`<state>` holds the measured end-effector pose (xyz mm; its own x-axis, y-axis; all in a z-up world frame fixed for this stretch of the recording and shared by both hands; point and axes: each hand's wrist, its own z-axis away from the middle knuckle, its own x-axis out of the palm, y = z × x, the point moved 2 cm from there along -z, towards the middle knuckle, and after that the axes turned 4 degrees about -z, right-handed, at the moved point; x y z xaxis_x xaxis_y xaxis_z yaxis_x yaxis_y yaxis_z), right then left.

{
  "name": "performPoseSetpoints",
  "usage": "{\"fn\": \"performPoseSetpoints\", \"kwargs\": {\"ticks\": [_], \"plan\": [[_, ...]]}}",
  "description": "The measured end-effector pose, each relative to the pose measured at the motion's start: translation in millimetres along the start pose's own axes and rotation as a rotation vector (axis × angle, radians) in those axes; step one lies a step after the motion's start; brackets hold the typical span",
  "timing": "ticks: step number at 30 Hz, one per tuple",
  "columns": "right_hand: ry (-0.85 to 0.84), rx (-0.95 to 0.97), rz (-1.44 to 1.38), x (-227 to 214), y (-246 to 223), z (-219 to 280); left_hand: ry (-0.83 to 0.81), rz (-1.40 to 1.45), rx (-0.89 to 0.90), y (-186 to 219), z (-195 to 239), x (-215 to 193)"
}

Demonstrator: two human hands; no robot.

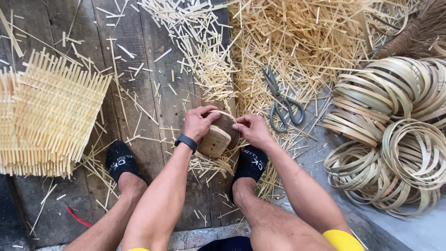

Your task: The person weaves bamboo strips into a circular basket using a wooden mold and shears. They repeatedly place a bamboo ring on a woven mat, fold the mat over the ring, trim excess with shears, and remove the finished basket from the mold.

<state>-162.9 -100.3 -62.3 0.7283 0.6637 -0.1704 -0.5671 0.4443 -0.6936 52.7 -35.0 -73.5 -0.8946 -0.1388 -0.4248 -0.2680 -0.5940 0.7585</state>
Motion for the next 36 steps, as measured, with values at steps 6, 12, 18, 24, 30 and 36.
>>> {"fn": "performPoseSetpoints", "kwargs": {"ticks": [6, 12, 18, 24, 30, 36], "plan": [[0.215, -0.017, 0.123, 11, 5, -11, 0.049, -0.081, -0.025, -6, -12, 13], [0.291, -0.085, 0.142, 13, 5, -2, 0.129, 0.020, 0.214, -14, -16, 10], [0.068, 0.149, -0.076, 11, 29, 11, 0.255, 0.004, -0.373, -75, 38, -16], [0.081, 0.102, -0.241, 11, 38, 4, 0.175, 0.292, -0.453, -83, 43, -14], [0.135, 0.102, -0.261, 13, 25, 19, 0.244, 0.182, -0.501, -67, 46, -18], [-0.033, 0.222, -0.642, 24, 23, 34, 0.050, 1.097, -0.651, -65, 86, 11]]}}
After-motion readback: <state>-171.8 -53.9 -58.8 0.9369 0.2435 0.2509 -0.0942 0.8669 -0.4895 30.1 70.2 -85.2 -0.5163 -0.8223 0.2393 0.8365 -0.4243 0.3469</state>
